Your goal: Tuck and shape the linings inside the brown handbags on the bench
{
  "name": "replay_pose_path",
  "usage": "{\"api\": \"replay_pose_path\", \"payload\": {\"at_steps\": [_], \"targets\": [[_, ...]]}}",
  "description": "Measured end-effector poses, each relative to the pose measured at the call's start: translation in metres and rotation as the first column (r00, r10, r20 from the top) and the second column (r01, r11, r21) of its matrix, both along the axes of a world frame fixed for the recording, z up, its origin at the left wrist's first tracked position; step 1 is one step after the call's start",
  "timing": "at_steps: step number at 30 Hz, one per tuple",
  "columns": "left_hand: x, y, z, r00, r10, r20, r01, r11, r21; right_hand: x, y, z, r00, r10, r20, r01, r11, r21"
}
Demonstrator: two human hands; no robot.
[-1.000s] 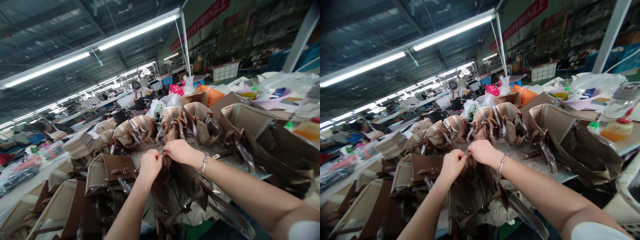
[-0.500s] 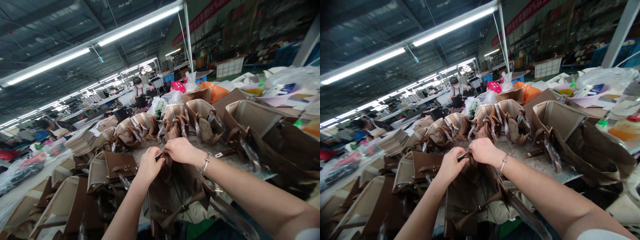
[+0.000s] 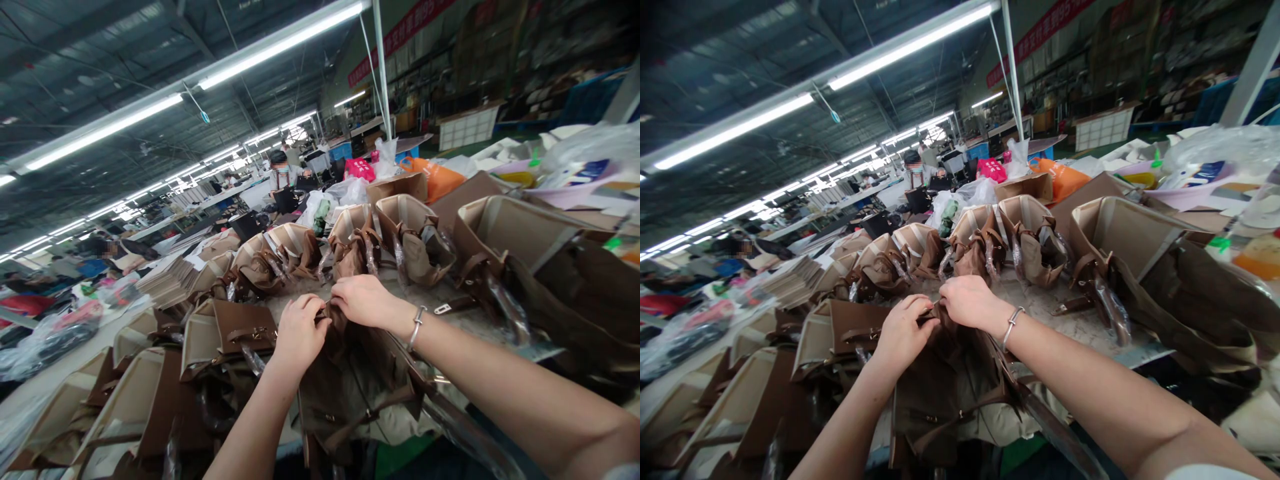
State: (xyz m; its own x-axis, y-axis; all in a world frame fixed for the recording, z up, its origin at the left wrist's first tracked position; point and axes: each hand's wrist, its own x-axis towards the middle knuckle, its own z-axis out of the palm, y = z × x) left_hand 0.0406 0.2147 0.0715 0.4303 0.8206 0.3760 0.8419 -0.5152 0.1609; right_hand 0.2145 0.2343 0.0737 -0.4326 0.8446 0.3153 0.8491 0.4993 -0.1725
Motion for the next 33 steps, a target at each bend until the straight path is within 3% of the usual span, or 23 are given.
{"api": "replay_pose_path", "payload": {"at_steps": [8, 15, 23, 33], "targets": [[-0.007, 0.007, -0.004, 1.0, -0.007, 0.015, 0.007, 1.0, 0.003, -0.001, 0.0, -0.003, 1.0, 0.003, -0.012, -0.002, 1.0, 0.024], [-0.007, 0.01, -0.005, 0.989, 0.144, 0.044, -0.144, 0.989, -0.023, -0.002, -0.001, -0.003, 1.0, -0.018, 0.022, 0.017, 0.999, 0.039], [0.0, 0.009, -0.002, 0.972, 0.221, -0.082, -0.22, 0.975, 0.017, -0.003, -0.006, 0.003, 0.999, -0.039, 0.033, 0.04, 0.999, -0.018], [0.002, 0.01, -0.003, 0.968, 0.241, -0.066, -0.241, 0.971, 0.015, -0.004, -0.005, -0.002, 0.999, -0.037, -0.005, 0.037, 0.999, 0.034]]}}
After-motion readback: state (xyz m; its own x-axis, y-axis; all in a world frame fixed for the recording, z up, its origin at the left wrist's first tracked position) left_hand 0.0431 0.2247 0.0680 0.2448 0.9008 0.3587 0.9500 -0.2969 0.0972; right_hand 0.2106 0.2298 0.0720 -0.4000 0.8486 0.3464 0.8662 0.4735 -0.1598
